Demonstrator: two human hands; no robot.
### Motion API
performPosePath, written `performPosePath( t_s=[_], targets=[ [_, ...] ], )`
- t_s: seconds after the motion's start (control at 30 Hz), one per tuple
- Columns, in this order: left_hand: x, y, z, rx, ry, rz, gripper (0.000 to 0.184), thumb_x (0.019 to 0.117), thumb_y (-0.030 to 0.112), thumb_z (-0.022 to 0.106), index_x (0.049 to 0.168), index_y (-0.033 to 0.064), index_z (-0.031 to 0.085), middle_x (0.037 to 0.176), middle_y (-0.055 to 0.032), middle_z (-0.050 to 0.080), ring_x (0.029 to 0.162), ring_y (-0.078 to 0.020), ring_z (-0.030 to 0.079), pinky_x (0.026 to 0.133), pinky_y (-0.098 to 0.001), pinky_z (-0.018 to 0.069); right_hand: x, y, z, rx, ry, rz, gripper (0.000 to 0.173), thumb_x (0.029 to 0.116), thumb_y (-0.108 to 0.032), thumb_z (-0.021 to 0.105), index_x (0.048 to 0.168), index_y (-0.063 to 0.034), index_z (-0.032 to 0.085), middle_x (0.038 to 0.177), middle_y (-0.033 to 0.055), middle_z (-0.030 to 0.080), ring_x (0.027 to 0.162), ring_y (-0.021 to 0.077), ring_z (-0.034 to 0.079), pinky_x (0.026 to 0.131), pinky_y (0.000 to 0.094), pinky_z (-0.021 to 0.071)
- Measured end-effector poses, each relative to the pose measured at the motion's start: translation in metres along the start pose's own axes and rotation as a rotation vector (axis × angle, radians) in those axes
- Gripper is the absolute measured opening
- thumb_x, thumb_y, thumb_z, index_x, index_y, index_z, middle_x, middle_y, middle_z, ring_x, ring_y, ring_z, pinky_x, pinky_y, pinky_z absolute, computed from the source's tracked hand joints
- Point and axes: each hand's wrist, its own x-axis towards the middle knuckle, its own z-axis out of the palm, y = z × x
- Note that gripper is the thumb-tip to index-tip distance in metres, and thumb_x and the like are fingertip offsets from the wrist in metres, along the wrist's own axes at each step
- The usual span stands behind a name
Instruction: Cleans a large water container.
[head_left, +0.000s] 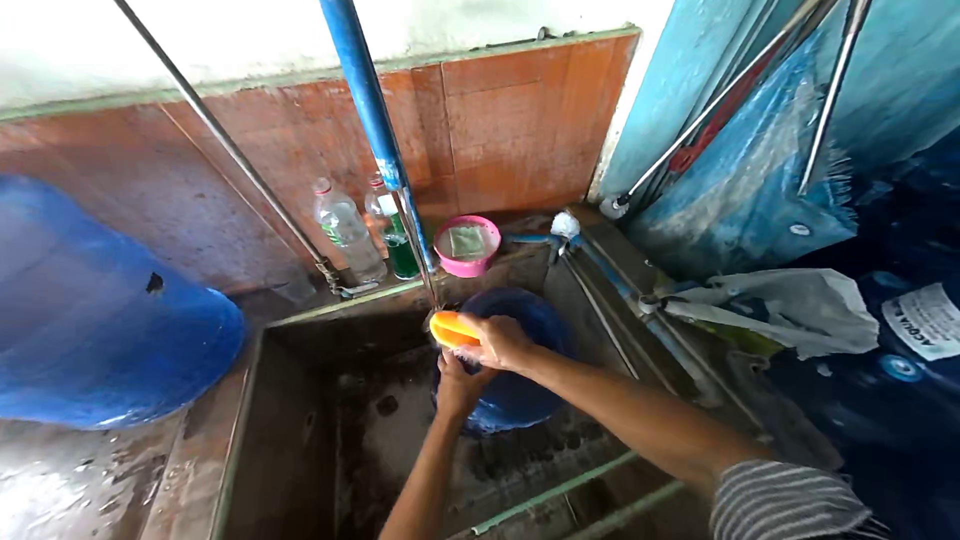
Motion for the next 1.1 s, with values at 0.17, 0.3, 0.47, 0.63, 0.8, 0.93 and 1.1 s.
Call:
performPosePath(
  t_s=[0.17, 0.3, 0.47, 0.63, 0.8, 0.93, 1.1],
  targets=[
    [-0.003, -0.009, -0.013, 0.004, 0.09, 0.116, 0.09, 0.0965, 0.031, 0.071, 0.161, -0.0017, 0.017, 0.162, -0.0316, 0.026, 0.145, -0.0427, 0.039, 0.116, -0.054, 0.0376, 0.021, 0.02, -0.007, 0.091, 0.167, 0.181, 0.06, 0.1022, -0.04, 0.062, 0.151, -0.0075, 0.048, 0.128, 0.0261, 0.066, 0.122, 0.0426, 0.063, 0.104, 0.0602, 0.0471],
    [0.013, -0.021, -0.052, 0.035, 0.036, 0.076, 0.069, 0.1008, 0.022, 0.063, 0.158, 0.004, 0.03, 0.147, -0.0279, 0.05, 0.132, -0.0401, 0.055, 0.109, -0.0583, 0.0445, -0.058, 0.004, 0.03, 0.107, -0.054, 0.088, 0.063, 0.1018, -0.041, 0.061, 0.155, -0.0131, 0.043, 0.121, 0.0245, 0.069, 0.114, 0.042, 0.067, 0.099, 0.0603, 0.0503],
    [0.018, -0.023, -0.065, 0.223, 0.254, -0.055, 0.051, 0.1089, 0.029, 0.046, 0.153, 0.003, 0.043, 0.145, -0.0299, 0.051, 0.132, -0.0473, 0.052, 0.106, -0.0652, 0.0409, -0.113, 0.068, 0.052, 0.464, 0.312, 0.09, 0.062, 0.0947, -0.035, 0.072, 0.144, -0.002, 0.056, 0.118, 0.0214, 0.072, 0.107, 0.032, 0.072, 0.098, 0.0502, 0.0558],
    [0.022, -0.023, -0.056, 0.434, 0.207, 0.326, 0.053, 0.1043, 0.033, 0.057, 0.147, 0.0013, 0.053, 0.144, -0.0258, 0.056, 0.128, -0.0449, 0.058, 0.104, -0.0657, 0.0439, -0.085, 0.105, 0.033, 0.889, 0.252, 0.17, 0.047, 0.0929, -0.024, 0.075, 0.132, 0.0005, 0.062, 0.117, 0.0148, 0.07, 0.102, 0.0167, 0.07, 0.093, 0.0359, 0.0574],
    [0.049, -0.007, -0.066, 0.628, 0.201, 0.322, 0.046, 0.109, 0.033, 0.044, 0.134, -0.0001, 0.064, 0.131, -0.0272, 0.065, 0.122, -0.0482, 0.061, 0.103, -0.0687, 0.0403, -0.117, 0.075, 0.082, 0.94, 0.316, 0.07, 0.055, 0.0899, -0.028, 0.077, 0.134, 0.0009, 0.062, 0.114, 0.0164, 0.073, 0.101, 0.0192, 0.072, 0.093, 0.0389, 0.0588],
    [0.046, 0.01, -0.037, 0.677, 0.185, 0.534, 0.043, 0.107, 0.028, 0.043, 0.121, -0.0007, 0.072, 0.122, -0.0221, 0.071, 0.117, -0.042, 0.066, 0.105, -0.0644, 0.0424, -0.048, 0.088, 0.036, 0.835, 0.219, 0.087, 0.052, 0.0942, -0.029, 0.073, 0.135, 0.0009, 0.061, 0.121, 0.0204, 0.069, 0.111, 0.0261, 0.068, 0.101, 0.0445, 0.0528],
    [0.066, 0.014, -0.025, 0.586, 0.493, 0.317, 0.051, 0.104, 0.034, 0.052, 0.126, -0.0087, 0.066, 0.14, -0.0373, 0.053, 0.134, -0.0545, 0.046, 0.114, -0.0673, 0.0267, -0.04, 0.076, 0.074, 0.923, 0.172, 0.114, 0.06, 0.0945, -0.033, 0.073, 0.141, 0.0005, 0.056, 0.126, 0.0219, 0.068, 0.116, 0.0295, 0.067, 0.104, 0.0474, 0.0514]
  ],
)
